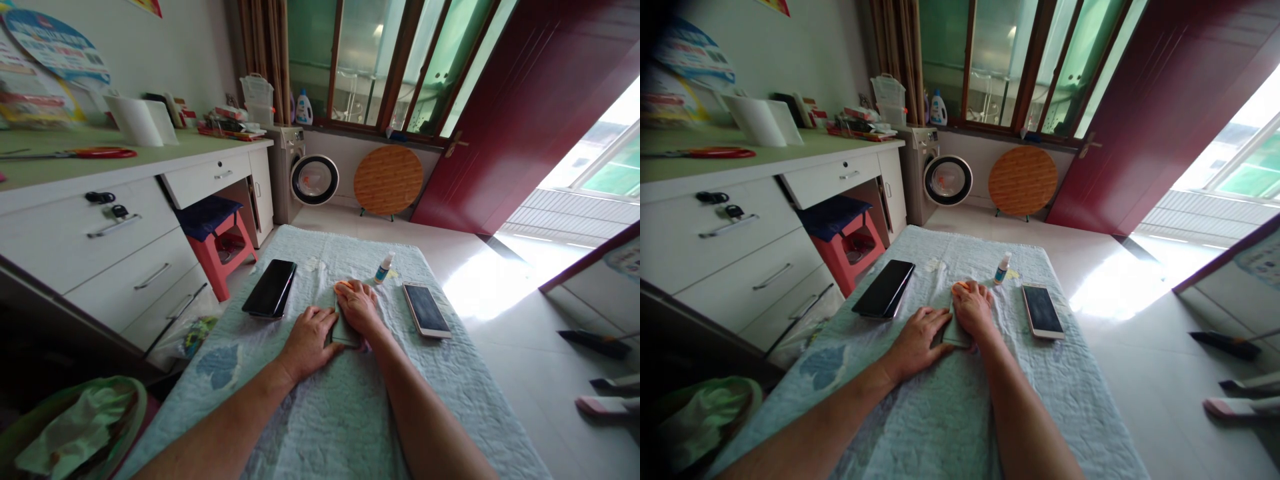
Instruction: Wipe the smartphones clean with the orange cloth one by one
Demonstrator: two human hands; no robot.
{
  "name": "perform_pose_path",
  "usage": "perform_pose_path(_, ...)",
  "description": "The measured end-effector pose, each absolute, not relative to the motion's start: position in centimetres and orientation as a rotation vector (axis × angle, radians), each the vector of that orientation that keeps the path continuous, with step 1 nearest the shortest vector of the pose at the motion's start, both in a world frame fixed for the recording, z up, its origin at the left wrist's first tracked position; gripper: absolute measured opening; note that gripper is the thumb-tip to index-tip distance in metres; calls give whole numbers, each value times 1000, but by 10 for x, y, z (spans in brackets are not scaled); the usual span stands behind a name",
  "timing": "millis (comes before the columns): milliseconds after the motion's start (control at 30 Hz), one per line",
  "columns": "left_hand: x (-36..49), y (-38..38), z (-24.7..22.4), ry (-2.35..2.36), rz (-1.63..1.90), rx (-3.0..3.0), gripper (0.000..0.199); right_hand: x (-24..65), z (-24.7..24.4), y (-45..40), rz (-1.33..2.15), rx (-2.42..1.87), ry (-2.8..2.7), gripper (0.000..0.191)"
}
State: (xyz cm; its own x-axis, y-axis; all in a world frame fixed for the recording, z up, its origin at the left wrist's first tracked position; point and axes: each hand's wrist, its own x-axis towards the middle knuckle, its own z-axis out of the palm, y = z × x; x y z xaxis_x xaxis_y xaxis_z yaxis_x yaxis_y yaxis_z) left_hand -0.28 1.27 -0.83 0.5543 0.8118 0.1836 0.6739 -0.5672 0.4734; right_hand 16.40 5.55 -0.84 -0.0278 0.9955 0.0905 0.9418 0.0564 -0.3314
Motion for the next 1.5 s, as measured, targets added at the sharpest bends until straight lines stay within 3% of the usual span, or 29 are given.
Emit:
perform_pose_path(500,-3,12,-11,1242,579,2417,60,175,-5,53,97,-2110,-1909,33)
perform_pose_path(1500,-3,11,-4,1190,608,2358,58,138,5,76,215,-2189,-2004,32)
